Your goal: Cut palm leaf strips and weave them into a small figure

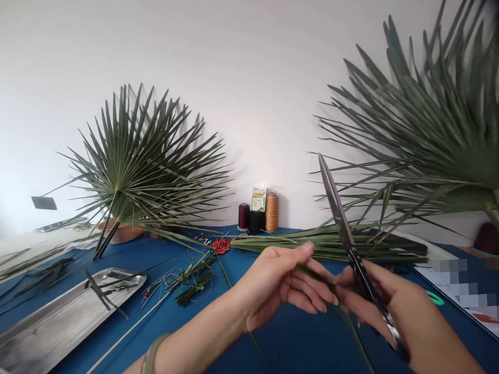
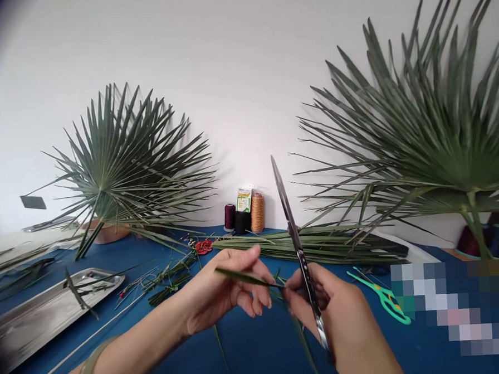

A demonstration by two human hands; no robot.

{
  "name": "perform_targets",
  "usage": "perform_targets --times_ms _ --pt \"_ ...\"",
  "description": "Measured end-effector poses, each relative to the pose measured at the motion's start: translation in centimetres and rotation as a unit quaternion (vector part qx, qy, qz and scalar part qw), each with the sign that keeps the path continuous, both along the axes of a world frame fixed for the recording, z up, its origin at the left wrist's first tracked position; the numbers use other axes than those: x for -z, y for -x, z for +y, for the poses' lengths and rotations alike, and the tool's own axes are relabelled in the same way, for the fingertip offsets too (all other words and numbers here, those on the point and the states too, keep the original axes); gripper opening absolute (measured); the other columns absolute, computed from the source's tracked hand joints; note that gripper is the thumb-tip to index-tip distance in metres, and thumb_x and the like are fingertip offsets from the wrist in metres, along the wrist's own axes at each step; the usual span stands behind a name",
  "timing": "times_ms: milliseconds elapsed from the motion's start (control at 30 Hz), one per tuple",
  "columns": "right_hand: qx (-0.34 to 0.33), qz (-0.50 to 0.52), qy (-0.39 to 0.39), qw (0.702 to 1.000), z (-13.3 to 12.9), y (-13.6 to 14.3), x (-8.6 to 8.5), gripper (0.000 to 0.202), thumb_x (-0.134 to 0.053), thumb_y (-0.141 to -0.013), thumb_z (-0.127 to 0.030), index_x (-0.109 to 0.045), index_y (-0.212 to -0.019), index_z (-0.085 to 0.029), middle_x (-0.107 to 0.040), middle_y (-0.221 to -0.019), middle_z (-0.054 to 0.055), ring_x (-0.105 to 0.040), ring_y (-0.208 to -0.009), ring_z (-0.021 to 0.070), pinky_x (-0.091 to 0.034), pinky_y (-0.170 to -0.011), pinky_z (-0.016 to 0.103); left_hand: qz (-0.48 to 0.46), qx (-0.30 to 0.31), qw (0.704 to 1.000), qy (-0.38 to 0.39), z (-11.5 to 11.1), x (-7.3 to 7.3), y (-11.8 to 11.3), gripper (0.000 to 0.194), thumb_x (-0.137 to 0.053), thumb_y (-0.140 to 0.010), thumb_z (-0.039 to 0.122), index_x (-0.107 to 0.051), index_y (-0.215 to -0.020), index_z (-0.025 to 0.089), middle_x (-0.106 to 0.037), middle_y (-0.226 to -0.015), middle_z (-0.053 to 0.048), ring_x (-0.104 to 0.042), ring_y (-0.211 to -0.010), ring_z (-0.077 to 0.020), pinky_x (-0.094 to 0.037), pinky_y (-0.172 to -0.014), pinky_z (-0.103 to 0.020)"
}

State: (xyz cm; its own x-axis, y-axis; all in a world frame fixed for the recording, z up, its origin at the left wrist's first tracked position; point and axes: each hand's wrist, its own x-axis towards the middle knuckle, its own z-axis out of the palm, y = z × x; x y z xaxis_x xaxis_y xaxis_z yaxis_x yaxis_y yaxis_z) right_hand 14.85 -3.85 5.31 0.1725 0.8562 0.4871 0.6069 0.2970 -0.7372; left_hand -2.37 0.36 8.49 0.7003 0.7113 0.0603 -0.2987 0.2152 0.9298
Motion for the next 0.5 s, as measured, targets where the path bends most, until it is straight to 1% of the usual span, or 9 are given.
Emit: perform_targets --times_ms 67,100,167,200,267,333,400,500 --pt "0.039 -0.084 -0.042 0.995 0.3 -0.4 -1.0 0.014 -0.055 -0.075 -0.036 -0.06 -0.075 -0.024 -0.067 -0.066 0.001 -0.062 -0.059 0.0194 -0.045 -0.054 0.028 0.009 -0.017 1.0 0.0 -0.1 -0.1 0.1 0.018 -0.067 -0.071 0.029 -0.067 -0.075 0.011 -0.068 -0.061 -0.006 -0.058 -0.046 -0.0074 -0.046 -0.048 -0.015" --pt "0.059 -0.108 -0.061 0.99 0.4 -0.6 -1.6 0.012 -0.054 -0.076 -0.035 -0.06 -0.077 -0.025 -0.067 -0.069 0.002 -0.062 -0.061 0.0203 -0.044 -0.056 0.029 0.01 -0.024 1.0 0.001 -0.1 -0.1 0.2 0.016 -0.071 -0.067 0.023 -0.066 -0.079 0.012 -0.068 -0.062 -0.005 -0.058 -0.047 -0.0073 -0.046 -0.048 -0.014" --pt "0.081 -0.133 -0.086 0.984 0.6 -1.1 -2.7 0.006 -0.056 -0.073 -0.03 -0.059 -0.076 -0.026 -0.067 -0.072 0.002 -0.061 -0.063 0.0218 -0.04 -0.057 0.03 0.019 -0.023 1.0 0.005 -0.1 0.0 0.2 0.023 -0.074 -0.062 0.018 -0.064 -0.083 0.014 -0.07 -0.065 -0.006 -0.059 -0.048 -0.0079 -0.046 -0.048 -0.014" --pt "0.083 -0.145 -0.094 0.982 0.7 -1.3 -3.2 0.004 -0.056 -0.07 -0.026 -0.058 -0.074 -0.026 -0.067 -0.071 0.001 -0.06 -0.063 0.0222 -0.039 -0.056 0.03 0.035 -0.012 0.999 0.002 -0.1 0.0 0.2 0.023 -0.075 -0.062 0.018 -0.064 -0.082 0.014 -0.07 -0.067 -0.007 -0.06 -0.05 -0.008 -0.047 -0.049 -0.015" --pt "0.073 -0.158 -0.1 0.98 0.9 -1.5 -4.0 0.012 -0.056 -0.064 -0.017 -0.057 -0.07 -0.027 -0.065 -0.067 0.0 -0.059 -0.063 0.0217 -0.038 -0.056 0.029 0.086 0.019 0.996 -0.013 -0.1 0.0 0.3 0.016 -0.074 -0.061 0.016 -0.066 -0.074 0.013 -0.071 -0.07 -0.007 -0.06 -0.053 -0.0075 -0.047 -0.051 -0.014" --pt "0.054 -0.16 -0.094 0.981 1.1 -1.5 -4.4 0.019 -0.055 -0.06 -0.012 -0.057 -0.07 -0.027 -0.064 -0.064 -0.002 -0.058 -0.061 0.0201 -0.039 -0.057 0.028 0.128 0.043 0.991 -0.021 0.0 0.1 0.3 0.01 -0.074 -0.06 0.015 -0.066 -0.065 0.013 -0.07 -0.068 -0.005 -0.06 -0.053 -0.0071 -0.048 -0.052 -0.014" --pt "0.039 -0.149 -0.081 0.985 1.4 -1.4 -4.4 0.018 -0.057 -0.061 -0.013 -0.059 -0.071 -0.028 -0.065 -0.066 -0.003 -0.059 -0.061 0.0195 -0.04 -0.057 0.027 0.139 0.045 0.989 -0.016 0.2 0.2 0.2 0.01 -0.075 -0.058 0.015 -0.066 -0.062 0.014 -0.068 -0.063 -0.002 -0.06 -0.051 -0.0073 -0.047 -0.051 -0.015" --pt "0.042 -0.1 -0.064 0.992 1.7 -1.3 -4.0 0.012 -0.063 -0.068 -0.025 -0.061 -0.079 -0.027 -0.067 -0.076 -0.001 -0.062 -0.07 0.0208 -0.043 -0.06 0.027 0.104 0.03 0.994 -0.005 0.9 0.6 0.0 0.017 -0.078 -0.054 0.016 -0.065 -0.063 0.012 -0.066 -0.058 -0.001 -0.061 -0.051 -0.0083 -0.047 -0.052 -0.016"
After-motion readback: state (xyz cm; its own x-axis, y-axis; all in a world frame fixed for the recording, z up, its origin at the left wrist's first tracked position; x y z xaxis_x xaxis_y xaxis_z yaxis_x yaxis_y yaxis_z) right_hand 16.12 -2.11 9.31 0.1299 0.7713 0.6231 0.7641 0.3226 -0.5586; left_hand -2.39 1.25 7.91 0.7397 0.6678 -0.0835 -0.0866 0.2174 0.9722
